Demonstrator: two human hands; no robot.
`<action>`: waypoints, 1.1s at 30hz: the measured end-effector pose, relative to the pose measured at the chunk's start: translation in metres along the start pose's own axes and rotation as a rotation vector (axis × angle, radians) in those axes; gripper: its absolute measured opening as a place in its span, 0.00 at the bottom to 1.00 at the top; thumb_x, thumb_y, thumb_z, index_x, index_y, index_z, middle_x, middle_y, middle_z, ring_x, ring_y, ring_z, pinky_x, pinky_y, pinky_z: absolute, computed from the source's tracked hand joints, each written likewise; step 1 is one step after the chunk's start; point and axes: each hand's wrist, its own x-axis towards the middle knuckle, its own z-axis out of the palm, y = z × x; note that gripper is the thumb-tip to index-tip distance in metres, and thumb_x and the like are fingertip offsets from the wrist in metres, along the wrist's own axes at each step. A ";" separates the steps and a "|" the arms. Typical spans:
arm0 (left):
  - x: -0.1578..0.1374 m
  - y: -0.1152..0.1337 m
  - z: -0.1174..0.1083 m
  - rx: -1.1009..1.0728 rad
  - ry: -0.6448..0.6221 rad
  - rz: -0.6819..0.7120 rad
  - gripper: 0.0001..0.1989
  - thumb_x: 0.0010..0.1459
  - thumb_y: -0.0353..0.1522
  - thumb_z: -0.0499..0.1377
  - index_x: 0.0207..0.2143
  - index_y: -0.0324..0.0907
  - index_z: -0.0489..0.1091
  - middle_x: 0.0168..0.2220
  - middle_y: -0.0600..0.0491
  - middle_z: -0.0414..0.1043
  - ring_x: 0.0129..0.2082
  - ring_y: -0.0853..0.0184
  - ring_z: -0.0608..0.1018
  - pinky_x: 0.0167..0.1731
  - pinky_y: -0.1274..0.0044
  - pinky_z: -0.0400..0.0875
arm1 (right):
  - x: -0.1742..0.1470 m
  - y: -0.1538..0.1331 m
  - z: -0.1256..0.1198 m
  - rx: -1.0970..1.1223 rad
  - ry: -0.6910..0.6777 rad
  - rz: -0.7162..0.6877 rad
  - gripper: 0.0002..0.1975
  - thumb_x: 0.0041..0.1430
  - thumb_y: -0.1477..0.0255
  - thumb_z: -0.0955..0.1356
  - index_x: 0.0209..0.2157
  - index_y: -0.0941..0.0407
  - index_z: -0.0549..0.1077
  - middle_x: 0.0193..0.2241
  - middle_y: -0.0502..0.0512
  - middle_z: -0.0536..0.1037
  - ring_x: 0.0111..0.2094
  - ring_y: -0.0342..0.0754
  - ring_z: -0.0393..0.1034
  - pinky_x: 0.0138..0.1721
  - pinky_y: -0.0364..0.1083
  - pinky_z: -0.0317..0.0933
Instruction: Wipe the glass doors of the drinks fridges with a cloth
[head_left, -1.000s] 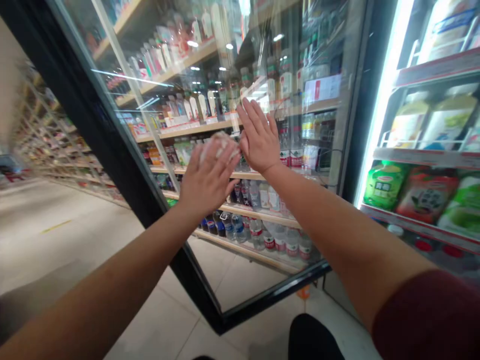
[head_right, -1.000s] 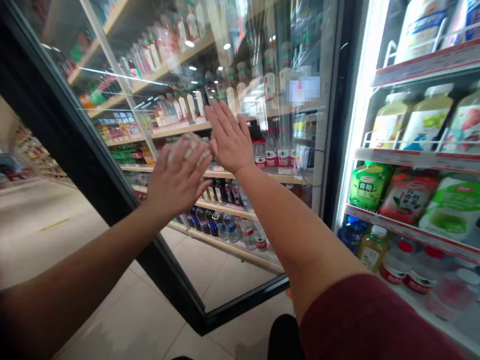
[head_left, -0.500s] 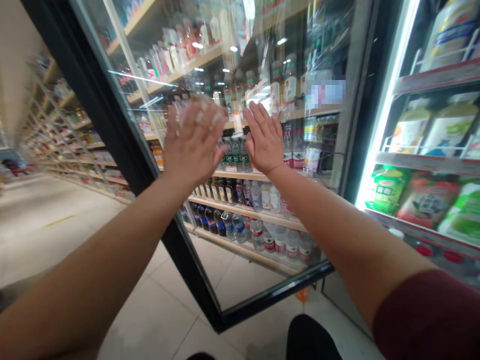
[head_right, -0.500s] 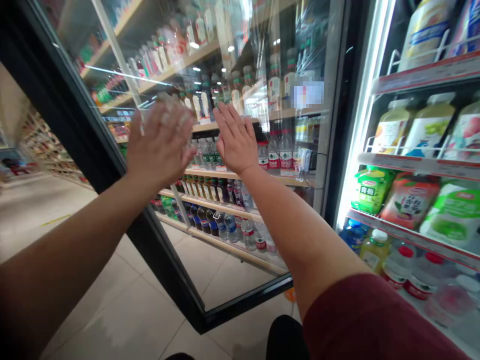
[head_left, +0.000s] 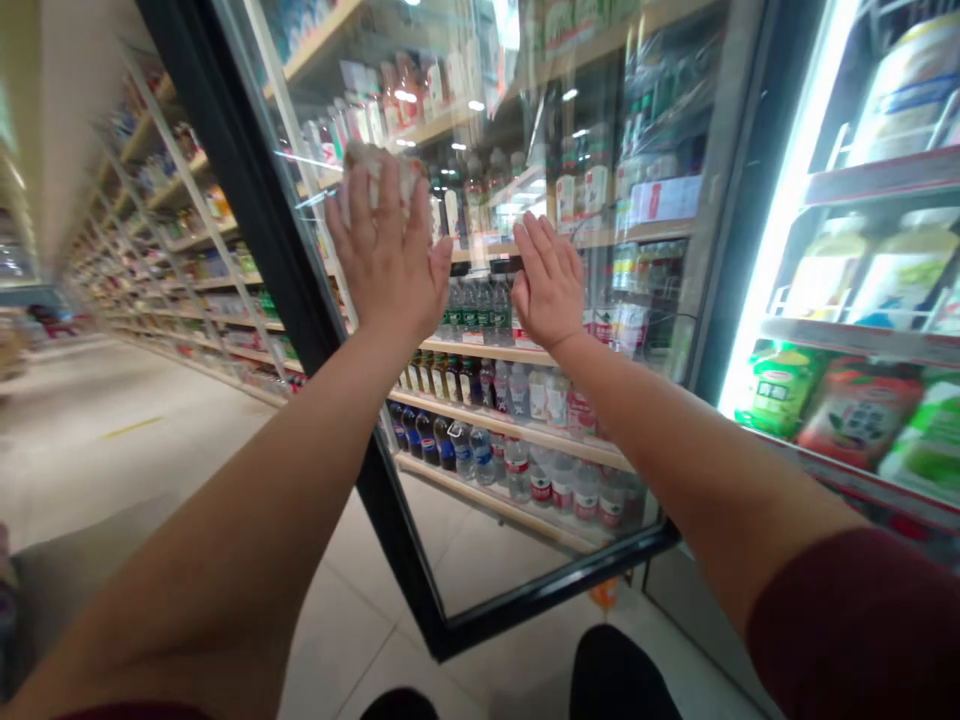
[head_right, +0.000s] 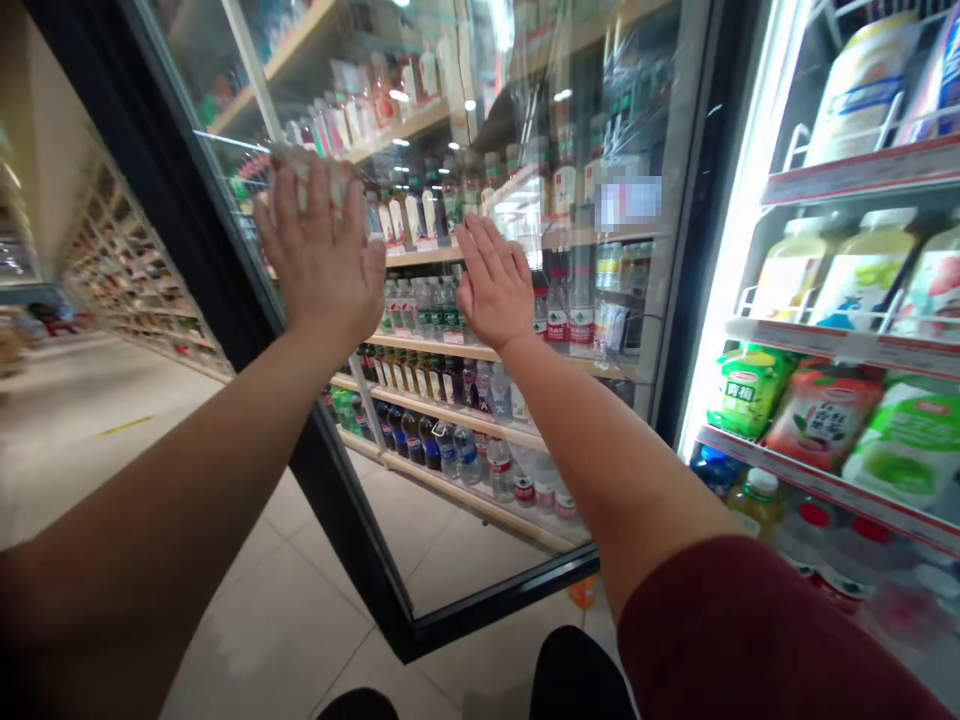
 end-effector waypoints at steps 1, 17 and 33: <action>-0.001 -0.002 0.001 -0.016 -0.008 0.024 0.38 0.73 0.54 0.42 0.78 0.50 0.54 0.81 0.63 0.39 0.81 0.53 0.39 0.78 0.53 0.20 | 0.000 0.001 -0.001 -0.001 -0.006 0.005 0.34 0.74 0.65 0.52 0.78 0.51 0.52 0.78 0.56 0.57 0.80 0.56 0.45 0.79 0.68 0.43; -0.014 0.000 -0.015 0.014 0.090 0.009 0.42 0.72 0.56 0.28 0.81 0.49 0.24 0.81 0.59 0.39 0.80 0.71 0.37 0.80 0.69 0.44 | 0.023 -0.095 0.003 -0.005 -0.173 -0.304 0.28 0.78 0.59 0.56 0.74 0.48 0.63 0.76 0.49 0.62 0.77 0.49 0.55 0.80 0.54 0.49; -0.009 0.015 0.000 0.010 -0.032 -0.052 0.40 0.71 0.46 0.44 0.81 0.45 0.43 0.81 0.56 0.34 0.81 0.52 0.35 0.78 0.51 0.21 | 0.084 -0.029 -0.007 -0.028 -0.065 -0.217 0.31 0.76 0.63 0.56 0.77 0.47 0.58 0.77 0.49 0.59 0.79 0.59 0.49 0.81 0.66 0.44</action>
